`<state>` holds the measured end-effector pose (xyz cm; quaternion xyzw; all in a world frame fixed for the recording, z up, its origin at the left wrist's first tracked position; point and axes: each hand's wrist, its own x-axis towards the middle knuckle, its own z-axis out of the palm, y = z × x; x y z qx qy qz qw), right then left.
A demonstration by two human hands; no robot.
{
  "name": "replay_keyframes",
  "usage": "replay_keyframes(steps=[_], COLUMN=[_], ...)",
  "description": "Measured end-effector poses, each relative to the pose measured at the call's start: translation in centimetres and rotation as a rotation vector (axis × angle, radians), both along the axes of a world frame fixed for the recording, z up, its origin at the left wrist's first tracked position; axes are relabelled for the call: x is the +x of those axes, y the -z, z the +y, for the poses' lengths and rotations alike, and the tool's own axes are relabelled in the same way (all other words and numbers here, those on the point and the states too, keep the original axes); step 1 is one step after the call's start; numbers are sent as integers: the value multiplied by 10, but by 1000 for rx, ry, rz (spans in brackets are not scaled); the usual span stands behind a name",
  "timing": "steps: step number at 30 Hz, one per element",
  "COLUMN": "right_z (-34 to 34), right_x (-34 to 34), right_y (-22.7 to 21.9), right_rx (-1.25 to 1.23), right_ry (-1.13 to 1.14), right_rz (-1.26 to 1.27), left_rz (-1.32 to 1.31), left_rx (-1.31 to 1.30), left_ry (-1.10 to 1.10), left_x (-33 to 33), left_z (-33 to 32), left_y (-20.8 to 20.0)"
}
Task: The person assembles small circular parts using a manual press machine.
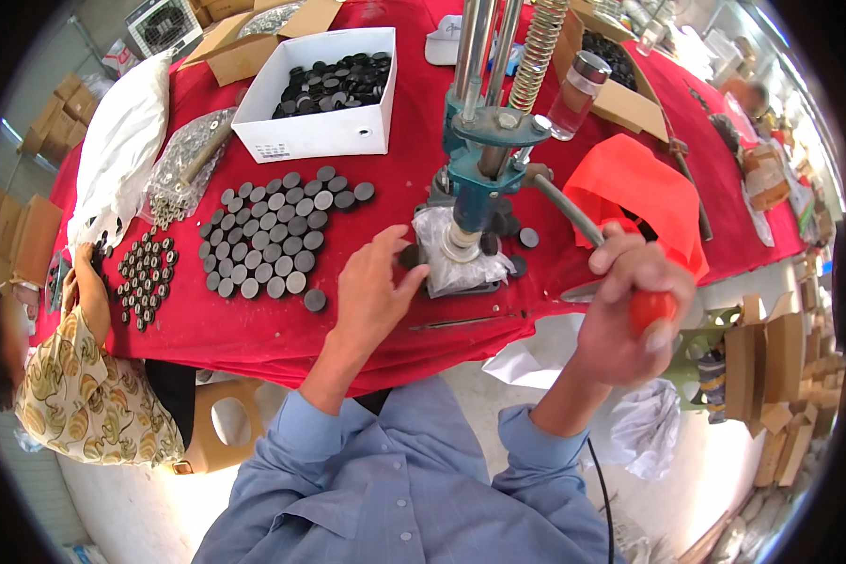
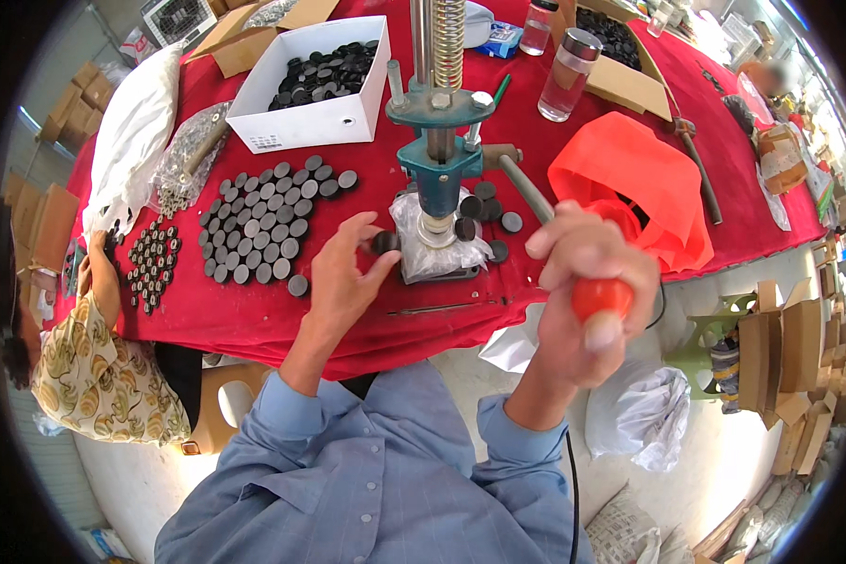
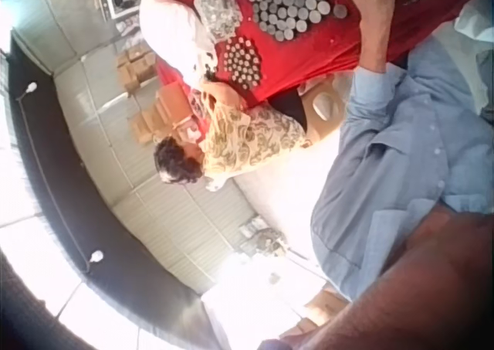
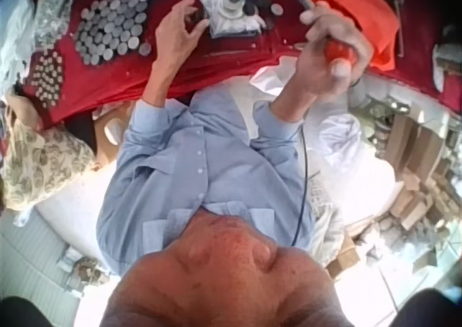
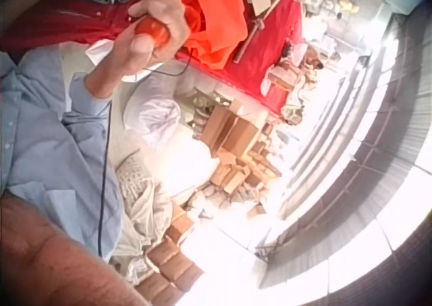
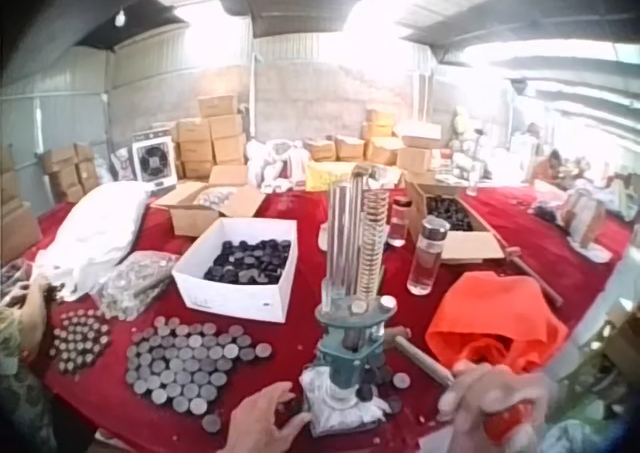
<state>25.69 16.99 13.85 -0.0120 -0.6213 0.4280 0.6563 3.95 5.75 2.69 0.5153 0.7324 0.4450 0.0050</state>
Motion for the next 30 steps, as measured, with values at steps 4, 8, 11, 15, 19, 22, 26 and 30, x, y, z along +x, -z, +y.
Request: replay_keyframes(steps=[4,8,11,15,19,22,26,30], right_z=[30,61,74,88,87,83,65,51], right_x=[-24,-44,-52,-61,-62,-53,-40,-15], right_y=[-41,-74,-84,-89,-88,-83,-68,-42], right_rx=[93,63,-11,-35,-46,-24,58,225], right_ry=[-52,-172,-248,-275,-245,-238,-256,-236], right_rz=[17,28,-43,-55,-65,-53,-37,-101], left_rz=[30,-7,-90,-222,-139,-104,-85,61], left_rx=[62,75,92,128,182,206,150,122], left_ry=[73,101,119,101,70,88,116,43], left_x=[10,13,18,24,26,26,23,8], left_z=[29,44,54,68,71,69,58,17], left_y=[1,5,7,14,19,20,10,12])
